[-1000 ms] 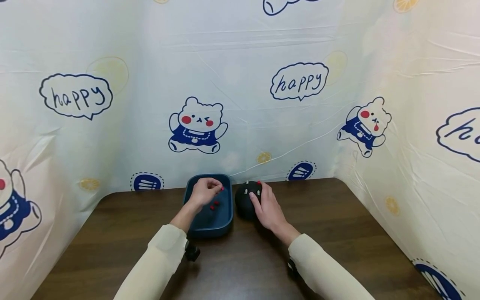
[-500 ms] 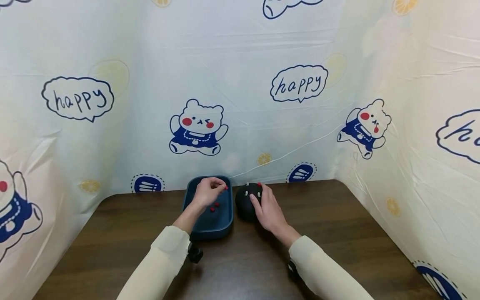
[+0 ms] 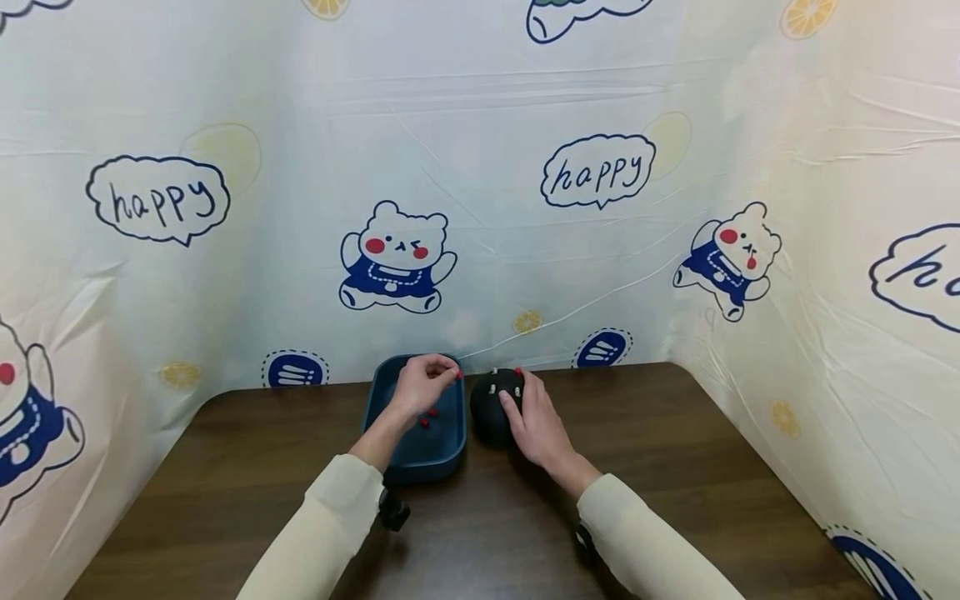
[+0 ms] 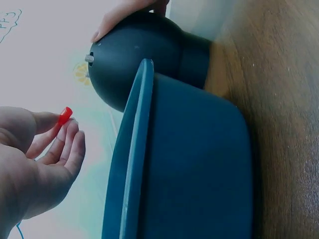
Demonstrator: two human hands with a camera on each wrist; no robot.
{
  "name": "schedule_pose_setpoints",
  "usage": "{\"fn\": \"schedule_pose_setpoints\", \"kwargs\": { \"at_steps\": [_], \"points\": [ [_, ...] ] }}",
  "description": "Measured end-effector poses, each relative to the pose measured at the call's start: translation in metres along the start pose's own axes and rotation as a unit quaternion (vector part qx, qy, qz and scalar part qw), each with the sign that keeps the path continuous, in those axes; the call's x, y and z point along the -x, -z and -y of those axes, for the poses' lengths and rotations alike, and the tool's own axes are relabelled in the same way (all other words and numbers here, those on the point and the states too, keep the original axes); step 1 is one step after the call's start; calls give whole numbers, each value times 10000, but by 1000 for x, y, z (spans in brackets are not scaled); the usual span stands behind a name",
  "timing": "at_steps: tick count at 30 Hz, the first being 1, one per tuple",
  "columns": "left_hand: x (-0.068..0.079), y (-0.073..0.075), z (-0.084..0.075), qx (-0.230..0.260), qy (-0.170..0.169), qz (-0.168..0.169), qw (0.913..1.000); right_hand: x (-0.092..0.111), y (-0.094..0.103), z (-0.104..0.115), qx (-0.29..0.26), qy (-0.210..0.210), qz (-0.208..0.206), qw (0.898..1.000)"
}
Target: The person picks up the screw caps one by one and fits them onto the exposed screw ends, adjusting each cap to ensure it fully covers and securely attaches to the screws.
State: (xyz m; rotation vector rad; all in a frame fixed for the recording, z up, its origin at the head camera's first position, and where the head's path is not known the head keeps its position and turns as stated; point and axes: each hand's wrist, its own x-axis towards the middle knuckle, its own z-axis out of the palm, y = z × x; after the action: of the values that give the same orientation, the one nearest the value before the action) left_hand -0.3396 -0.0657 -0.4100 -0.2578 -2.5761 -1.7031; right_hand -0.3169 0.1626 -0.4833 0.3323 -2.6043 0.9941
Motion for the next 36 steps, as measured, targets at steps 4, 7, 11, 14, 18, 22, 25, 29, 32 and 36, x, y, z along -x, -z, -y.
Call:
{"fn": "schedule_pose_setpoints", "kwargs": {
  "at_steps": [4, 7, 11, 14, 18, 22, 25, 29, 32, 36],
  "points": [
    [0, -2, -2, 40, -113, -1, 9999, 0, 1, 1, 11, -24, 18, 10000],
    [-1, -4, -2, 22, -163, -25, 9999, 0, 1, 1, 27, -37, 27, 10000],
    [-2, -6, 0, -18, -238, -57, 9997, 0, 0, 1, 15, -36, 16, 10000],
    [-2, -7, -1, 5, -275, -49, 9996, 0, 0, 1, 18, -12, -22, 10000],
    [-2, -10, -4, 25, -323, -67, 9995, 0, 0, 1, 38, -6, -30, 10000],
    [-1, -12, -8, 37, -332, -116, 9994, 1, 1, 2, 6, -18, -13, 10000],
    [-1, -14, -9, 70, -290, -101, 9995, 1, 0, 2, 7, -26, -15, 10000],
    [-1, -17, -10, 79, -295, -31, 9995, 0, -2, 1, 39, -11, -49, 10000],
    [-2, -19, -11, 95, -329, -7, 9994, 0, -2, 1, 36, 18, -84, 10000],
    [-3, -21, -12, 118, -364, 5, 9993, -1, -1, 1, 19, 12, -91, 10000]
  ]
}}
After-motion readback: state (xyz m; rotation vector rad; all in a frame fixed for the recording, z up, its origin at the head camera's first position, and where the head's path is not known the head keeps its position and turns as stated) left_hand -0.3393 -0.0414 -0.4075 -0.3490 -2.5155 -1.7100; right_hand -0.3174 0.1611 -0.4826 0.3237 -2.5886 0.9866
